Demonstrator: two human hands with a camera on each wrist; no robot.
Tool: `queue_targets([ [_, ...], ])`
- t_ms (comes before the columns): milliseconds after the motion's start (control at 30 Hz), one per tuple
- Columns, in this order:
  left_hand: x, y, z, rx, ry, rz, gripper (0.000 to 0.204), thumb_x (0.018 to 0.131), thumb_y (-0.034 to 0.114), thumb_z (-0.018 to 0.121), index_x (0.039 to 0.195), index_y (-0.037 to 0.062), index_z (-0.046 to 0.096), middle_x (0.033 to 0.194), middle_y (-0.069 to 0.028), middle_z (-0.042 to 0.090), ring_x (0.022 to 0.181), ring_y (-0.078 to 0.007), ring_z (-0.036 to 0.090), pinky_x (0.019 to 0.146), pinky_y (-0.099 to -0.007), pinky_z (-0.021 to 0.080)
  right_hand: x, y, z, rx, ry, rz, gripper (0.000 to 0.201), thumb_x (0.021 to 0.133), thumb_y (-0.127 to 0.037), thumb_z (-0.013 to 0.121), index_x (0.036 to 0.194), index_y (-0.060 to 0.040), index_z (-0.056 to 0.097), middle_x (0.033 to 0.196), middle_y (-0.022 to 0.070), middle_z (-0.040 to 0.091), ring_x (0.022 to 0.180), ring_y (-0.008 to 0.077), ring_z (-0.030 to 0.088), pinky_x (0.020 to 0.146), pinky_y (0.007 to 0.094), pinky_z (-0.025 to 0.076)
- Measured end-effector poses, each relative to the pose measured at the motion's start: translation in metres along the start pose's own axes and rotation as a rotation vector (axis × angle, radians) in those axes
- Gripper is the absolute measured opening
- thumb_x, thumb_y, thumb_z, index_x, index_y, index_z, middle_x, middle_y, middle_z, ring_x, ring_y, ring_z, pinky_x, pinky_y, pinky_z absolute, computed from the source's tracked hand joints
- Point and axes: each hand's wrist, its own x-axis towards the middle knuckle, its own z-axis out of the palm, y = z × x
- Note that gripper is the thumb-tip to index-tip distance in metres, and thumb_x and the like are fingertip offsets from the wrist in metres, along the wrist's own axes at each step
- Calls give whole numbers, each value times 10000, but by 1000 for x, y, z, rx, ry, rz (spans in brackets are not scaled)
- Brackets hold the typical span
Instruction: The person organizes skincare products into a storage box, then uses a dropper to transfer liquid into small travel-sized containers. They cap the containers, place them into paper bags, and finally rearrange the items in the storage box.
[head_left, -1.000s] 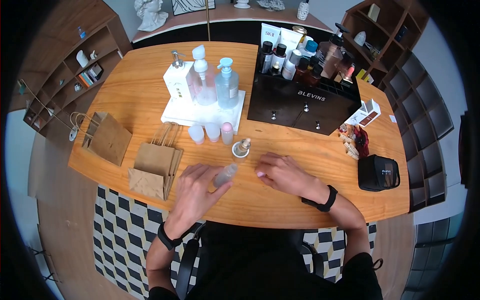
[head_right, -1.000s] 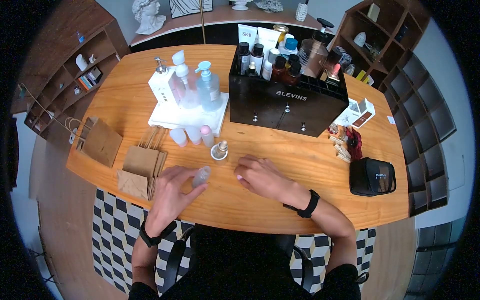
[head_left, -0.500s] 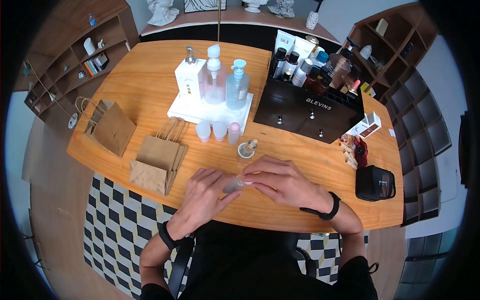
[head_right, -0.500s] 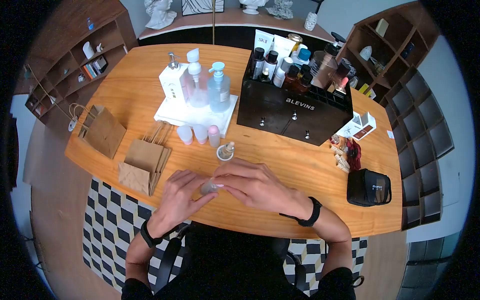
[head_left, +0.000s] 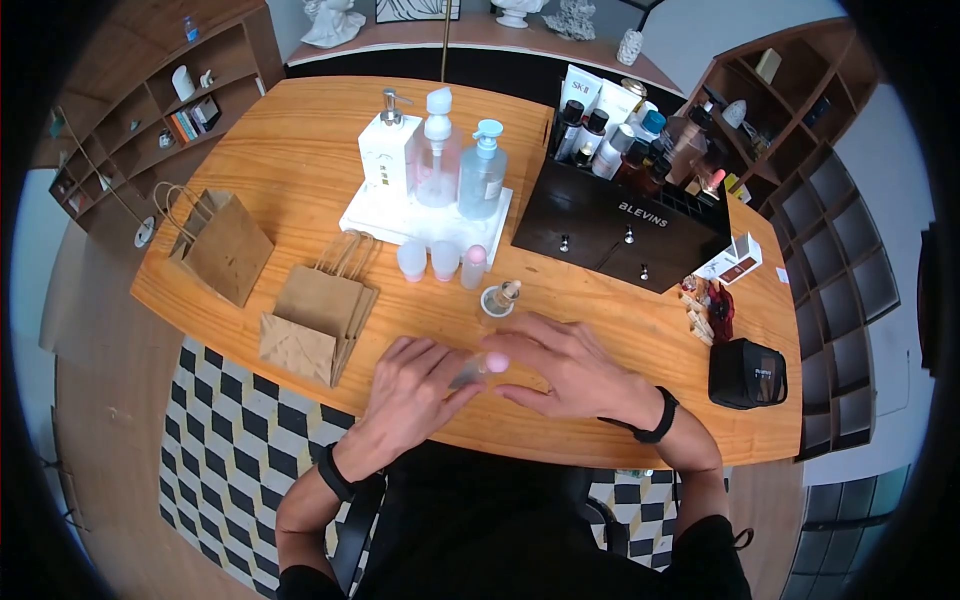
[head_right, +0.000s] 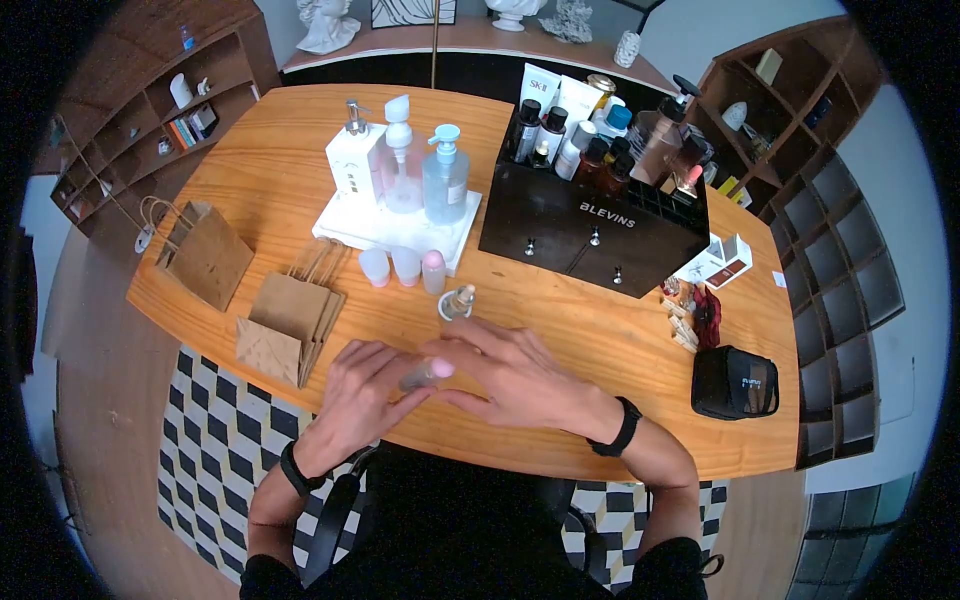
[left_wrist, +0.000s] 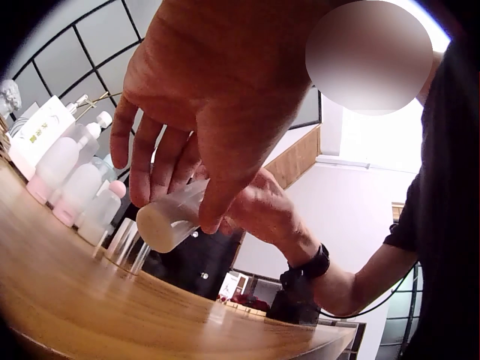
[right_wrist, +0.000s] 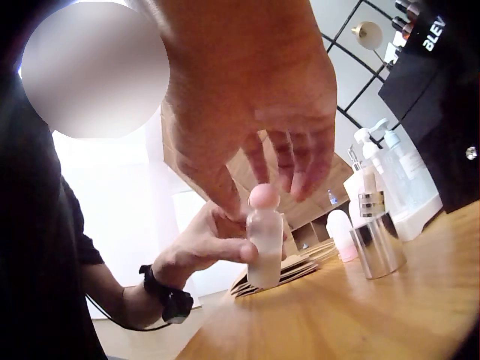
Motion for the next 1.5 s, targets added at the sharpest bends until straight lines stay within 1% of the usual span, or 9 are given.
queue_targets([
  [67,-3,-4,1,7,-12,2,334,797,216,885,1043,26,762,948,-109,745,882,-304,697,813,-415,525,2,6,3,108,67,-170,380,953,-256,788,1263,-49,713,1060,144,726,864,335,740,667,421,599],
  [267,-4,-4,2,13,-34,16,355,794,208,877,1064,22,740,957,-107,731,892,-299,685,822,-416,514,-4,2,0,7,9,-28,326,983,-210,749,1259,-42,707,1143,168,708,894,337,747,666,413,599],
  [400,-7,-5,1,12,-44,26,356,792,214,876,1054,16,738,960,-110,731,902,-299,689,829,-416,515,-8,15,8,83,-29,-157,324,985,-228,745,1244,-35,708,1156,174,711,892,332,745,670,408,597],
  [467,-10,-5,2,13,-49,28,354,791,213,876,1053,18,739,961,-110,731,907,-298,691,832,-415,515,-10,12,4,-51,-293,100,323,981,-222,746,1238,-30,710,1166,165,708,891,329,739,679,423,594],
  [567,-10,-4,3,12,-56,30,350,790,213,876,1048,20,741,961,-109,731,911,-295,694,836,-413,516,-10,5,5,24,-28,-38,285,922,-207,820,1137,-31,756,983,111,699,765,289,706,640,404,562],
  [667,-9,-3,1,18,-54,52,346,789,215,877,1043,23,744,959,-106,732,909,-290,697,837,-410,516,-13,12,17,98,3,-158,294,917,-240,826,1110,-29,758,960,115,692,741,281,695,626,393,553],
  [867,-9,-1,7,12,-51,56,331,789,229,877,1026,35,748,952,-97,735,898,-280,702,826,-400,515,-22,16,15,-77,-122,-59,308,896,-217,845,1135,-40,766,968,103,682,737,290,696,620,389,553],
  [967,-15,-3,10,-1,-16,52,333,788,251,876,1011,40,747,948,-90,733,891,-274,697,825,-396,512,-16,0,7,41,21,-74,296,891,-223,847,1113,-42,770,884,91,679,715,286,692,620,380,552],
  [1500,-32,1,11,40,4,62,349,821,306,881,1026,48,765,924,-76,726,902,-249,691,840,-365,523,-16,2,18,111,-115,-132,293,899,-154,826,1157,-37,750,908,119,722,733,308,713,606,413,569],
])
